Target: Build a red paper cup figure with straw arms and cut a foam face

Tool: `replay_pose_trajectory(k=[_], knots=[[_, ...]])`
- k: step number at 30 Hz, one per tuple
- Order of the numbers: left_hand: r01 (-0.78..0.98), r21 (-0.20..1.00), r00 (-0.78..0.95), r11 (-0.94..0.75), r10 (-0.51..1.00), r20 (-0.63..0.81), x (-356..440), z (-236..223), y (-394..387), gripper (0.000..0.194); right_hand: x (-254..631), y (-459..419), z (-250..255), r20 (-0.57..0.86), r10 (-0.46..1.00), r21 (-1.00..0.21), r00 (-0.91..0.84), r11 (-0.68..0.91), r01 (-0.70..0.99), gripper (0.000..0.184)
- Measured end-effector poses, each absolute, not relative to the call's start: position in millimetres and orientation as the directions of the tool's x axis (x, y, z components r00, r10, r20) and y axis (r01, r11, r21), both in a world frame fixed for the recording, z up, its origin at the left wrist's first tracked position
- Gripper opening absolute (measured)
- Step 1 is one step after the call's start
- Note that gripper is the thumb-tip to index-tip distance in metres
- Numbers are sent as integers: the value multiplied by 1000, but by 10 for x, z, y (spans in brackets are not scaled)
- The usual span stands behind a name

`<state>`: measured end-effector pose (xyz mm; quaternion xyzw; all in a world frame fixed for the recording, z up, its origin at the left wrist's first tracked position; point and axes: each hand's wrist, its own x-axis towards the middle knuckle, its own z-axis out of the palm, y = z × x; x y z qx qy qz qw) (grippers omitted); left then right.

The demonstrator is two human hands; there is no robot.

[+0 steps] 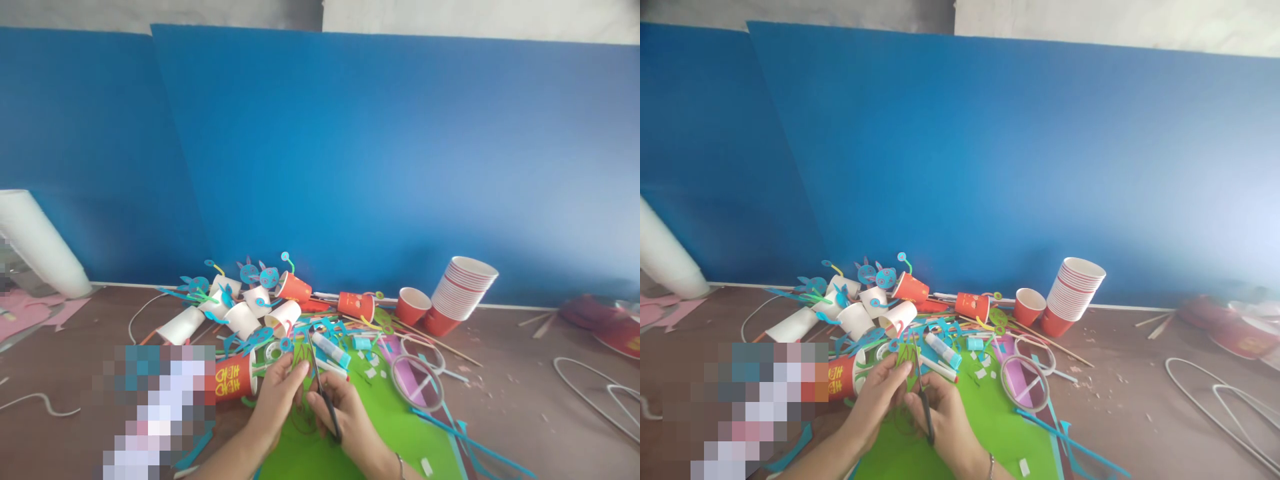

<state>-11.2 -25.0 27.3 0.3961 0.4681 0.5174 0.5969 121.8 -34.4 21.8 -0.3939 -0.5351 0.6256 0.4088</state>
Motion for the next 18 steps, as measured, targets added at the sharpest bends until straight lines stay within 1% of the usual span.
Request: replay_pose_trajectory(k=[4,7,18], knots=[[-221,966,80,136,989,-121,-133,322,-237,41,1220,-334,215,-28,936,-990,-351,-73,-117,54],[-221,966,88,133,989,-116,-138,340,-227,42,1227,-334,231,-12,932,-991,-361,-59,-120,53],[-216,964,51,156,988,-149,-139,296,-216,42,1236,-332,224,-75,933,-992,-351,-107,-71,51]])
